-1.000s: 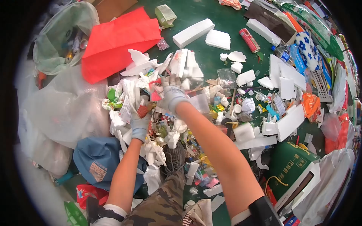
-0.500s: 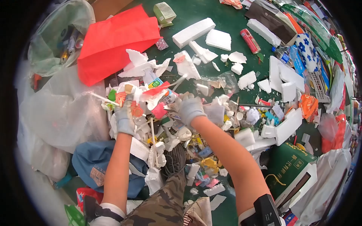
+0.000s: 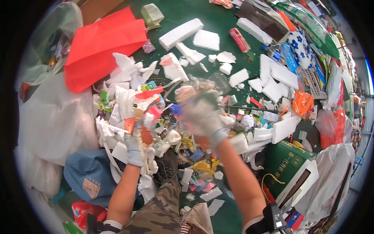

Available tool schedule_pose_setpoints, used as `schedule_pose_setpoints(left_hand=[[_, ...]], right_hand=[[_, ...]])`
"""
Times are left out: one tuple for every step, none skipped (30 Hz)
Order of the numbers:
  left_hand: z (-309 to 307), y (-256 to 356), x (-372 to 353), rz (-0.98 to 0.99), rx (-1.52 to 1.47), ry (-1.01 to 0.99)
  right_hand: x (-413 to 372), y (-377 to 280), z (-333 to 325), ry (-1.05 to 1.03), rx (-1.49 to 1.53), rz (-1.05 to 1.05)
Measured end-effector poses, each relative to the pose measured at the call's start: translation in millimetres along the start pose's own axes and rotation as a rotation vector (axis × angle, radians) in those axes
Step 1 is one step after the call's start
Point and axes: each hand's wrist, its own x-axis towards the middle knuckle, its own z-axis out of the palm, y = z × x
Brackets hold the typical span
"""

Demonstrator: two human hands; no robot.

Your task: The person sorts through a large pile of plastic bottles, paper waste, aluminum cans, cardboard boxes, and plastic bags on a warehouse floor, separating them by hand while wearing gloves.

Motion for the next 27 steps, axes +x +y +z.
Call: schedule_pose_setpoints(left_hand=[[8,-5,-7,-0.105,-0.043,-0.088],[12,-1,-15,-0.119,-0.045,-0.112],[15,11,-26,-0.232,-0.081,-0.309],[19,16,-35,-0.345,-0.116,-0.503],[26,12,-42,-0.256,-0.142,-0.457],[17,12,-40,-0.334,-0.15,-0.455],[6,9,-33,-0.478,-0.187,-0.497],[-4,7,-27,-0.616,-0.223,-0.526],[-5,9,-29,-0.611,-0.216,-0.514],[-1,10,-33,-0.567,-0.253,-0.513],[0,11,-34,-0.524,-0.293,-0.516],[-1,8,-34,-0.525,-0.292,-0.516],[-2,0,-33,-0.533,-0.285,-0.499],[-2,-8,-32,-0.544,-0.28,-0.487],[-5,-11,-31,-0.578,-0.224,-0.491],[-4,-15,-32,-0.589,-0.234,-0.511],[-1,-20,-34,-0.597,-0.243,-0.487],[0,-23,-35,-0.605,-0.251,-0.459],[-8,-29,-34,-0.64,-0.296,-0.406],[-17,-31,-28,-0.666,-0.234,-0.437],[-18,-27,-26,-0.654,-0.123,-0.434],[-19,-23,-24,-0.637,-0.014,-0.43],[-27,-34,-18,-0.641,-0.021,-0.435],[-32,-49,-13,-0.542,0.06,-0.38],[-35,-60,-10,-0.489,0.097,-0.359],[-33,-65,-8,-0.437,0.135,-0.337],[-24,-57,-15,-0.334,0.17,-0.32]], right_hand=[[-9,9,20,-0.036,-0.066,-0.068],[-14,20,46,-0.026,-0.073,-0.213],[-17,34,73,0.014,-0.05,-0.383],[-19,41,95,0.06,-0.032,-0.506],[-22,44,108,0.102,-0.03,-0.588],[-26,43,116,0.143,-0.036,-0.627],[-38,34,112,0.137,-0.058,-0.604],[-47,30,114,0.121,-0.077,-0.587],[-48,29,116,0.162,-0.118,-0.7],[-49,28,116,0.155,-0.107,-0.703],[-49,29,112,0.19,-0.163,-0.769],[-50,28,107,0.228,-0.225,-0.83],[-50,32,105,0.187,-0.239,-0.808],[-49,37,102,0.196,-0.249,-0.8],[-49,41,98,0.113,-0.173,-0.774],[-49,45,91,0.033,-0.099,-0.746],[-50,50,82,-0.055,-0.03,-0.724],[-51,53,71,-0.045,-0.046,-0.712],[-50,55,58,-0.161,0.14,-0.63],[-47,57,44,-0.275,0.327,-0.544],[-30,68,27,-0.093,0.211,-0.613],[-17,79,1,0.035,0.166,-0.527],[5,95,-26,0.262,-0.104,-0.512],[28,109,-51,0.444,-0.454,-0.571],[40,126,-67,0.494,-0.606,-0.41],[60,156,-80,0.453,-0.808,-0.314],[69,171,-87,0.356,-1.036,-0.214]])
